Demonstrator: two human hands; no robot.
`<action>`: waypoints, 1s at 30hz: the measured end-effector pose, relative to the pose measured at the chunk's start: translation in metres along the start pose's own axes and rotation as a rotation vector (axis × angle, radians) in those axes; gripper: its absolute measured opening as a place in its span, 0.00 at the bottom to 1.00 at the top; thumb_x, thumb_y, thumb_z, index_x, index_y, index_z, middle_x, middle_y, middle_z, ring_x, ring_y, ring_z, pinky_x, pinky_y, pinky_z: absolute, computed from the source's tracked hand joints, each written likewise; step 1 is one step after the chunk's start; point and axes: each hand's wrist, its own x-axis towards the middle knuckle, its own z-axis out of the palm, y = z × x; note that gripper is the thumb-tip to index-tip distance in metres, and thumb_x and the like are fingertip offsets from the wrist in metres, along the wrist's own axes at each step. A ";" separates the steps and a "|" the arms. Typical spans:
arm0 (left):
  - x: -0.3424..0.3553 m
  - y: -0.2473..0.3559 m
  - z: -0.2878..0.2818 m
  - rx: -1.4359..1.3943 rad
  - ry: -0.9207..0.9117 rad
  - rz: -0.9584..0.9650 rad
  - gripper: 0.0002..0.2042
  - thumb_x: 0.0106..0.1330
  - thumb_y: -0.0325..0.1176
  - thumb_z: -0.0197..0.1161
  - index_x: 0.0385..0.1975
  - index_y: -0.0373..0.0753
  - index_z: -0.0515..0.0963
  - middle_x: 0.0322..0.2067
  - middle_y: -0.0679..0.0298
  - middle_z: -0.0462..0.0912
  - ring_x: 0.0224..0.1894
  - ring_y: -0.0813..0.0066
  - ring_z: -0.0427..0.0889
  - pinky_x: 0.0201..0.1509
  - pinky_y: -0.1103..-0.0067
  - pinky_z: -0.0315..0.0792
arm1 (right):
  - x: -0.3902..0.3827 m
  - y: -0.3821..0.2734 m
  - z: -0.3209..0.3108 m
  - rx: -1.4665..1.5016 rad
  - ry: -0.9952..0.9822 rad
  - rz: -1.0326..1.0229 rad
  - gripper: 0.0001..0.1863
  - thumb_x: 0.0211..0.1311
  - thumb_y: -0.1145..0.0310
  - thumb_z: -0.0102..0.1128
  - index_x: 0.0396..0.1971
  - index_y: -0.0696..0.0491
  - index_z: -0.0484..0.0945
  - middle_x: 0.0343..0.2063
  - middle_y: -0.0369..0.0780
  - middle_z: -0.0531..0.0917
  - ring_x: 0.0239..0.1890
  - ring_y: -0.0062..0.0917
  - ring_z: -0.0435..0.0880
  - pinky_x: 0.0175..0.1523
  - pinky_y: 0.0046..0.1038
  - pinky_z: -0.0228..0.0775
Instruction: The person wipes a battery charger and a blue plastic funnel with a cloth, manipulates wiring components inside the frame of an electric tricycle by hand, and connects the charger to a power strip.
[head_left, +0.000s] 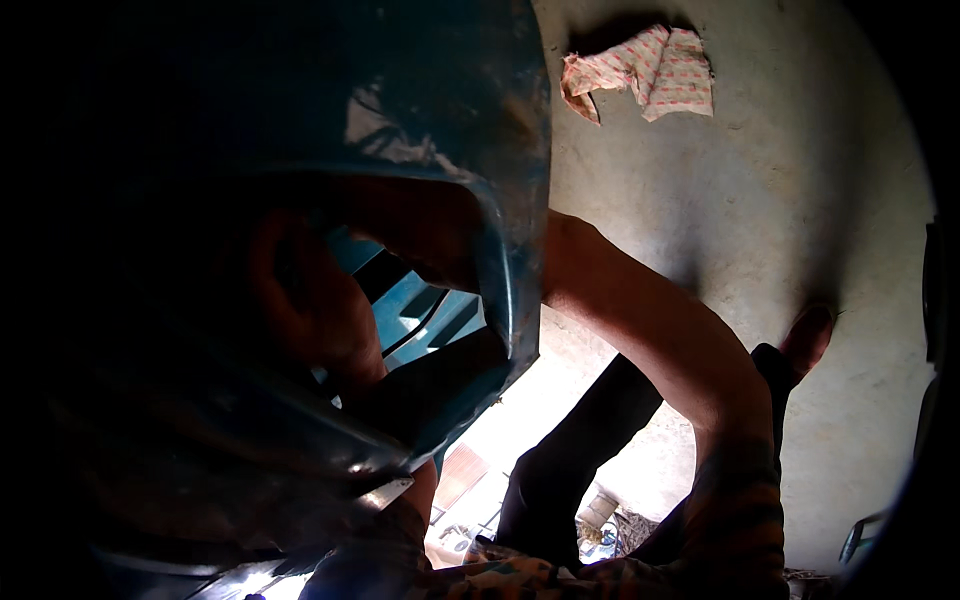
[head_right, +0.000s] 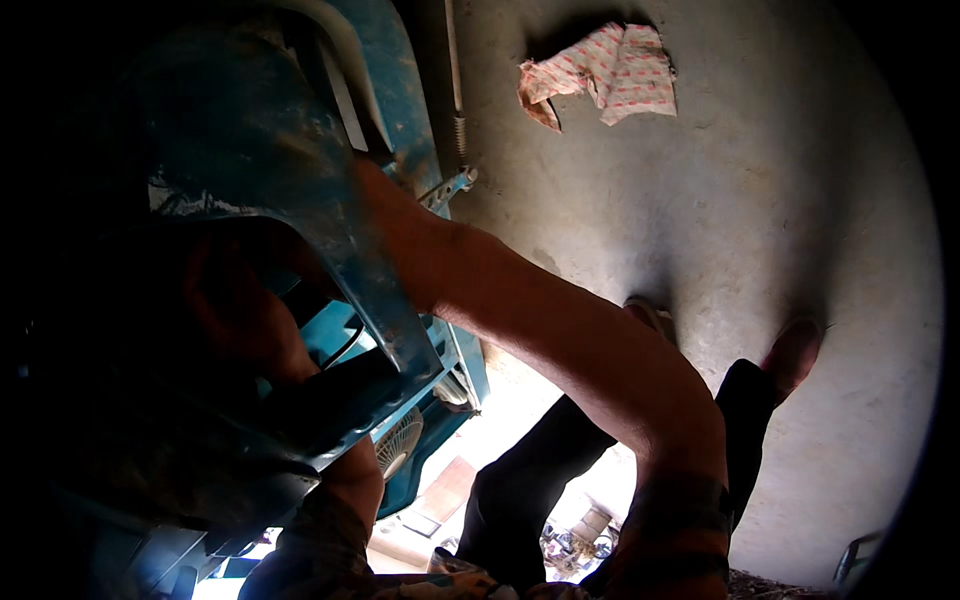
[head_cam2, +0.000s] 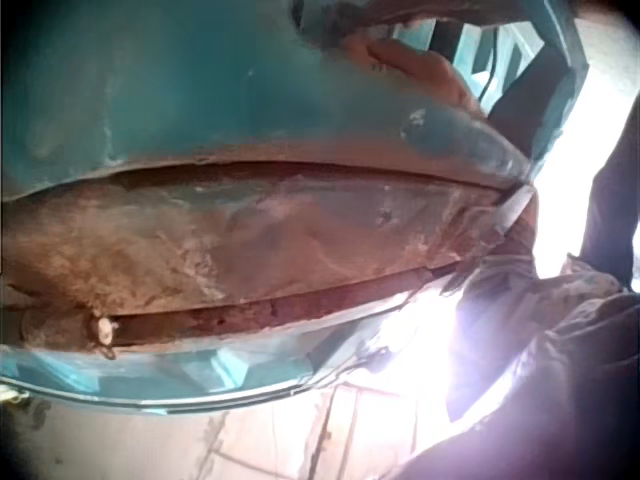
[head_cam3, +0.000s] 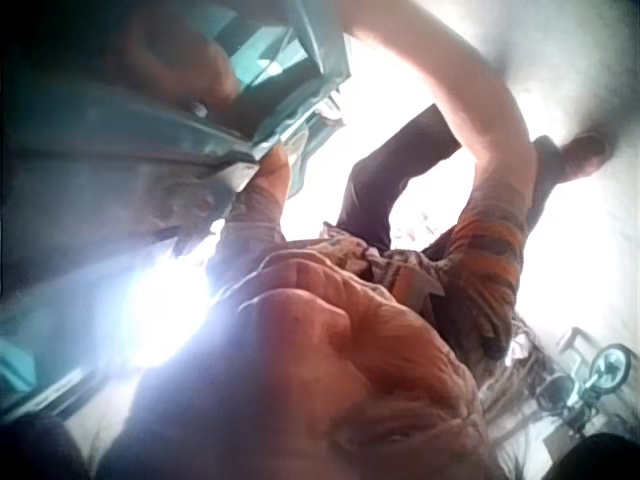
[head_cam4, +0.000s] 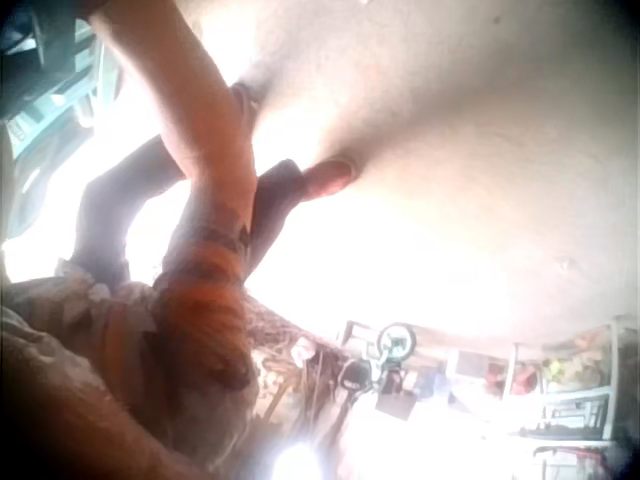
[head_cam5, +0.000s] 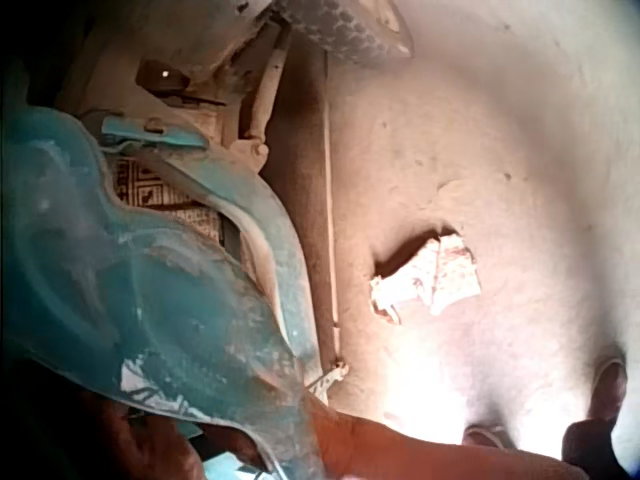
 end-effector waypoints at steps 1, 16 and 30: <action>-0.001 0.000 -0.001 0.003 -0.002 0.006 0.09 0.64 0.31 0.58 0.43 0.42 0.75 0.44 0.57 0.74 0.47 0.66 0.76 0.48 0.74 0.76 | -0.001 0.001 0.002 0.090 -0.005 0.034 0.14 0.59 0.71 0.60 0.46 0.52 0.76 0.45 0.42 0.79 0.49 0.27 0.78 0.57 0.26 0.69; 0.009 0.006 0.001 -0.124 0.015 0.028 0.08 0.64 0.28 0.57 0.41 0.41 0.75 0.42 0.58 0.73 0.45 0.70 0.75 0.47 0.78 0.76 | 0.002 0.023 -0.003 0.346 0.072 0.155 0.14 0.59 0.72 0.60 0.47 0.52 0.75 0.46 0.43 0.79 0.50 0.28 0.78 0.57 0.28 0.69; 0.004 0.002 -0.001 -0.124 0.009 -0.001 0.07 0.64 0.29 0.55 0.40 0.40 0.75 0.39 0.58 0.75 0.40 0.73 0.77 0.42 0.81 0.76 | 0.007 0.017 -0.005 0.514 0.075 0.165 0.15 0.59 0.72 0.60 0.47 0.52 0.75 0.46 0.43 0.78 0.50 0.29 0.78 0.57 0.29 0.70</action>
